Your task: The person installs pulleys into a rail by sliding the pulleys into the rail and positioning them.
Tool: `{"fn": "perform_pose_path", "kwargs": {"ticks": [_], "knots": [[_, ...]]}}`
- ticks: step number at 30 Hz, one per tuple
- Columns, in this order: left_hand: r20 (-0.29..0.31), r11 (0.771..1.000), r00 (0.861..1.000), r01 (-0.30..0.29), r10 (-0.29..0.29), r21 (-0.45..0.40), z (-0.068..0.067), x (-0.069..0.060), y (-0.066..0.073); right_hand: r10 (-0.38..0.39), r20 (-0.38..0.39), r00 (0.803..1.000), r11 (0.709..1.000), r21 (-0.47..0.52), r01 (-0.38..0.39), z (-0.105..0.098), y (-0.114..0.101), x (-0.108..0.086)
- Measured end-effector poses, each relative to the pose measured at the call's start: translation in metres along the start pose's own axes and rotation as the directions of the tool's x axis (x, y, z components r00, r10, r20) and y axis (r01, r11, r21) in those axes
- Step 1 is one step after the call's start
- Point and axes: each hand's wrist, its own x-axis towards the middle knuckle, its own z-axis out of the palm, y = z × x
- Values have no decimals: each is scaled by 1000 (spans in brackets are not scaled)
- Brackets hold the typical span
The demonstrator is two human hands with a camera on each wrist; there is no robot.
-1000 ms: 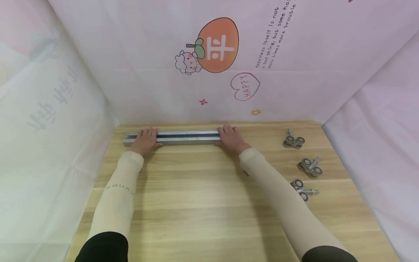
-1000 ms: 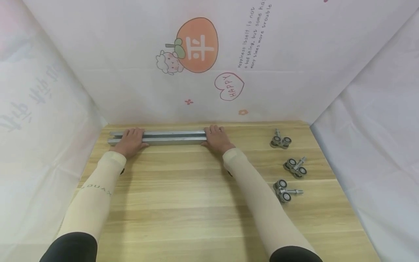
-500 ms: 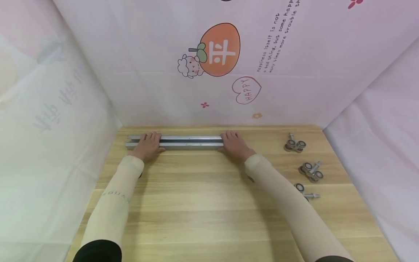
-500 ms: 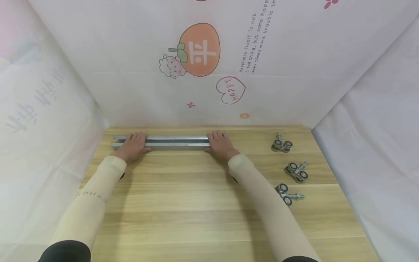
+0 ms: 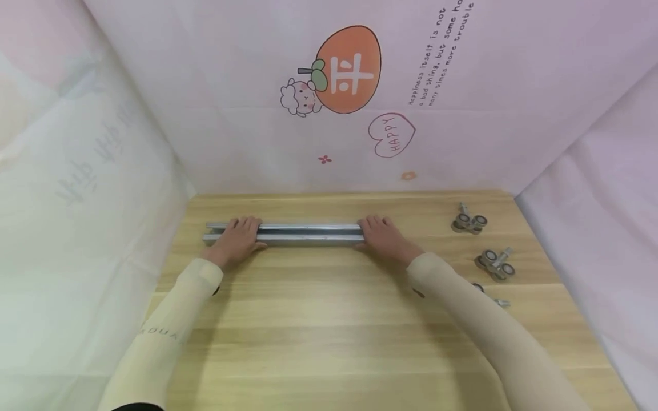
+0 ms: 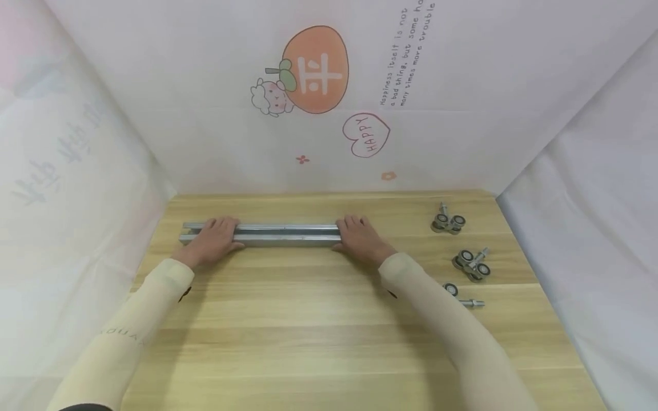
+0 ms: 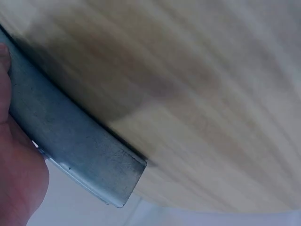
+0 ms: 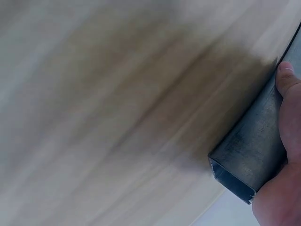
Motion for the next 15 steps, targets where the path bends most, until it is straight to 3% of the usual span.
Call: {"fn": "perform_pose_path", "kwargs": {"ticks": [9, 15], "knots": [[-13, 999, 999, -34, 34, -27, 5, -20, 17, 6, 50, 999, 1000, 24, -7, -11, -13, -29], [-53, 998, 997, -64, 64, -2, 13, -31, 26, -2, 37, 999, 1000, 20, 1, -13, -17, -43]]}}
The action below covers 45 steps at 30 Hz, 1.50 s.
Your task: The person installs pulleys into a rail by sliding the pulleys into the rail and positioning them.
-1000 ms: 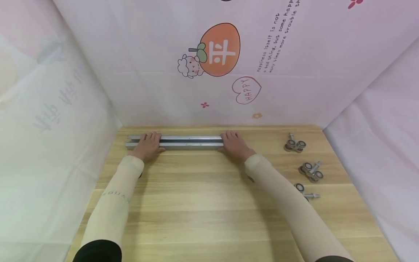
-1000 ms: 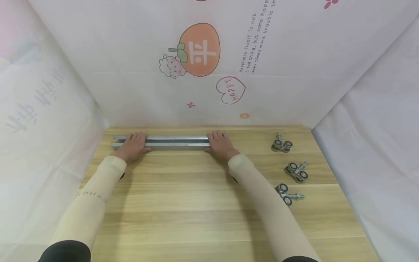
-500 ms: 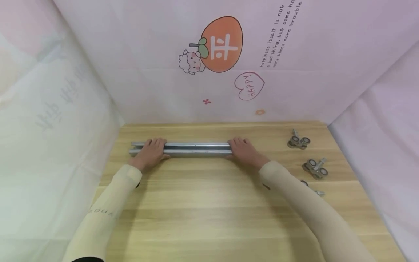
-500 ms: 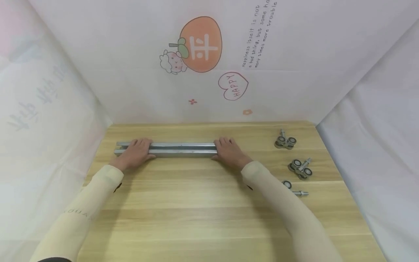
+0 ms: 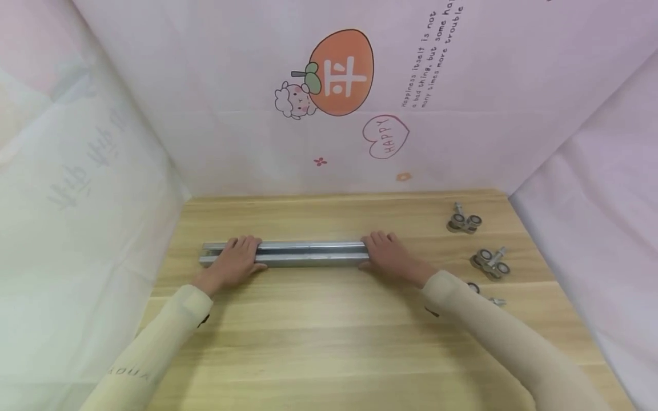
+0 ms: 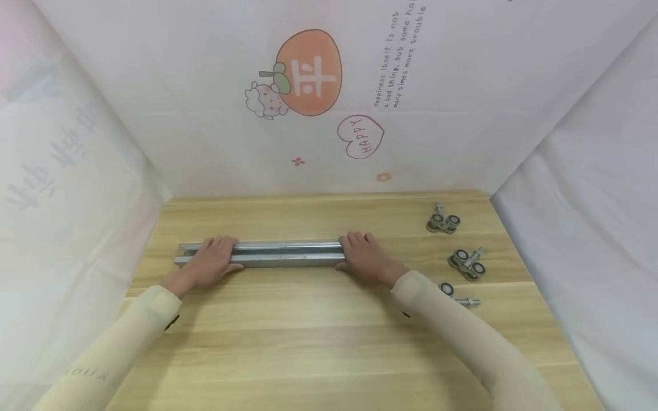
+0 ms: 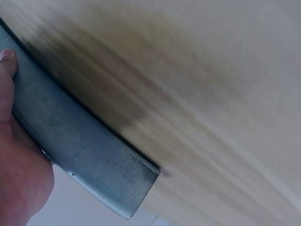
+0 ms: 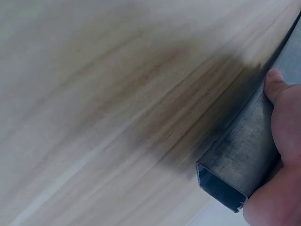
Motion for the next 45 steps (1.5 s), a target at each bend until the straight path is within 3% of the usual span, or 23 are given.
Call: {"fn": "perform_pose_path", "kwargs": {"ticks": [8, 15, 30, 37, 45], "knots": [[-12, 1000, 1000, -4, 4, -30, 4, -21, 15, -47, -21, 999, 996, -82, 45, 3, -8, -16], [-67, 999, 997, -36, 36, -3, 7, -34, 23, -54, -42, 998, 993, -104, 50, 3, -25, -35], [-42, 999, 998, -50, 50, -4, 6, -48, 42, 9, 6, 1000, 999, -32, -9, -3, -44, -65], [-68, 998, 996, -63, 64, 23, 10, -51, 46, -1, -33, 999, 998, -61, -1, 3, -44, -72], [-91, 998, 994, -59, 60, 14, 10, -55, 49, 17, -13, 1000, 999, -34, -18, -1, -47, -75]]}}
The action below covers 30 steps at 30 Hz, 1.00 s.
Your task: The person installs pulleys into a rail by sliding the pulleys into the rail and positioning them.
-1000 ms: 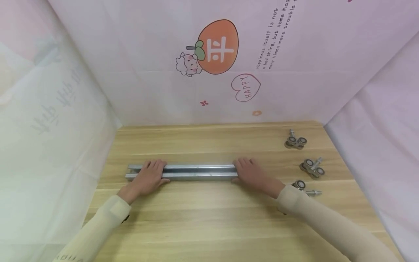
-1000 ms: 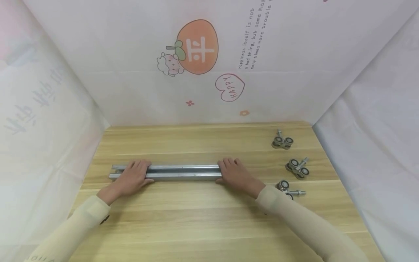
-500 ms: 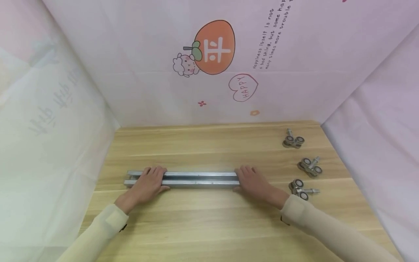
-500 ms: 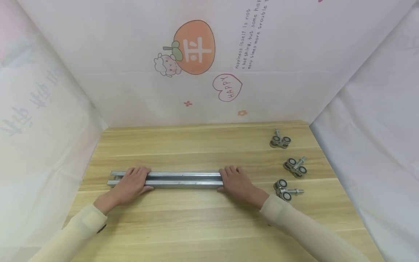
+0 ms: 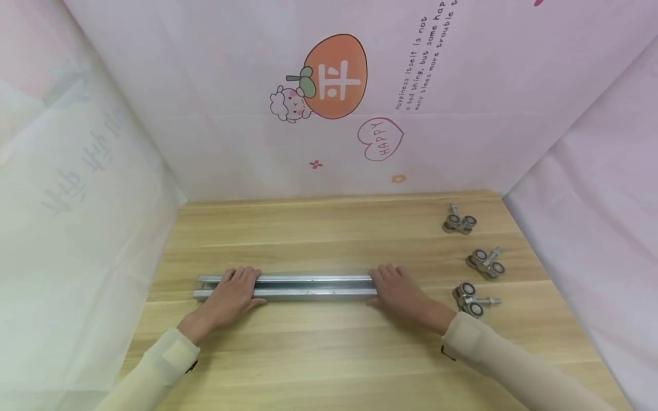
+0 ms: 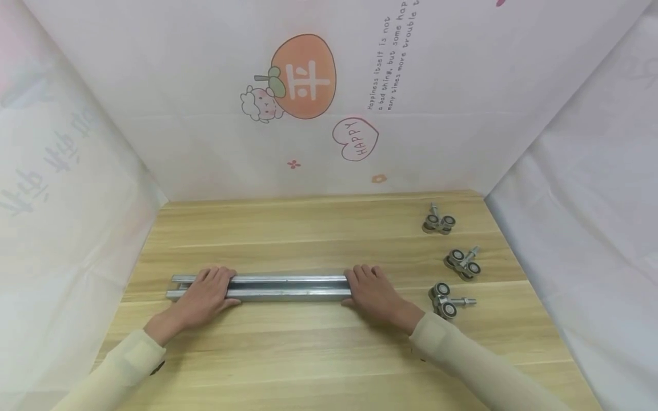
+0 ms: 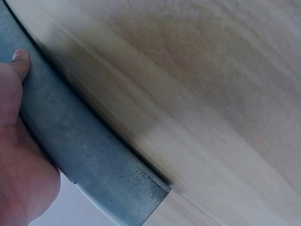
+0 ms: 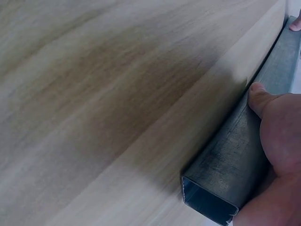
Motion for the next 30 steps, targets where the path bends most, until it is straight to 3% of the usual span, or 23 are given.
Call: {"fn": "perform_pose_path", "kwargs": {"ticks": [7, 12, 17, 21, 30], "knots": [[-29, 1000, 1000, 5, -6, -19, 2, -5, 0, 10, 16, 1000, 999, 33, -11, 2, 0, 0], [-48, 1000, 999, 2, -3, -26, 3, -8, -1, 18, 9, 1000, 993, 118, -19, 1, 3, -3], [-47, 998, 999, 18, -21, -60, 4, -7, -3, 92, 30, 995, 969, 226, -96, -4, 11, -11], [-37, 996, 999, 32, -35, -88, 3, -5, -2, 141, 38, 989, 955, 257, -146, -10, 18, -20], [-11, 996, 999, 48, -49, -76, 3, -4, -2, 184, -75, 980, 945, 288, -156, -35, 32, -36]]}}
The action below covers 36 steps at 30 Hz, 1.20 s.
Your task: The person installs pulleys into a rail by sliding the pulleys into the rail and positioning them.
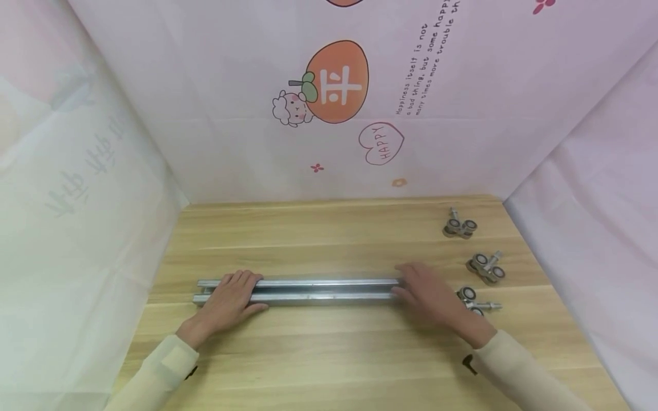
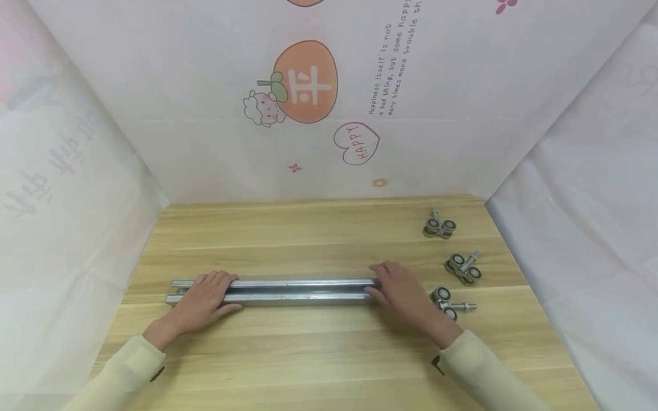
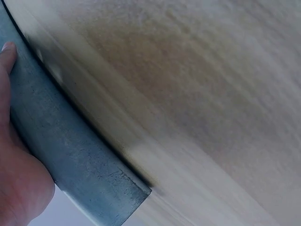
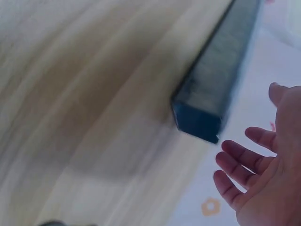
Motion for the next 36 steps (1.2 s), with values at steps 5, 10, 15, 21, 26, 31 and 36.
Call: {"fn": "perform_pose_path", "kwargs": {"ticks": [5, 10, 15, 21, 26, 31, 36], "knots": [[-5, 1000, 1000, -2, 2, 14, 1, -1, -1, 60, -17, 998, 998, -14, -61, -18, 3, -9], [-35, 1000, 999, -17, 18, 26, 3, -2, -1, 162, -35, 986, 987, -14, -162, -28, 8, -22], [-37, 1000, 999, -14, 15, 28, 4, -3, -2, 225, -53, 973, 973, -43, -228, -40, 17, -32], [-18, 1000, 1000, 1, -1, 31, 3, -3, 0, 276, -70, 959, 957, -76, -281, -55, 32, -48], [-61, 999, 998, -16, 18, 32, 4, -3, 0, 358, -38, 933, 930, -69, -360, -61, 54, -66], [-55, 1000, 998, -11, 12, 22, 6, -2, 0, 427, -1, 904, 902, -78, -426, -70, 74, -82], [-29, 1000, 1000, 7, -6, 10, 6, -1, -1, 476, 42, 878, 876, -106, -470, -81, 89, -97]]}}
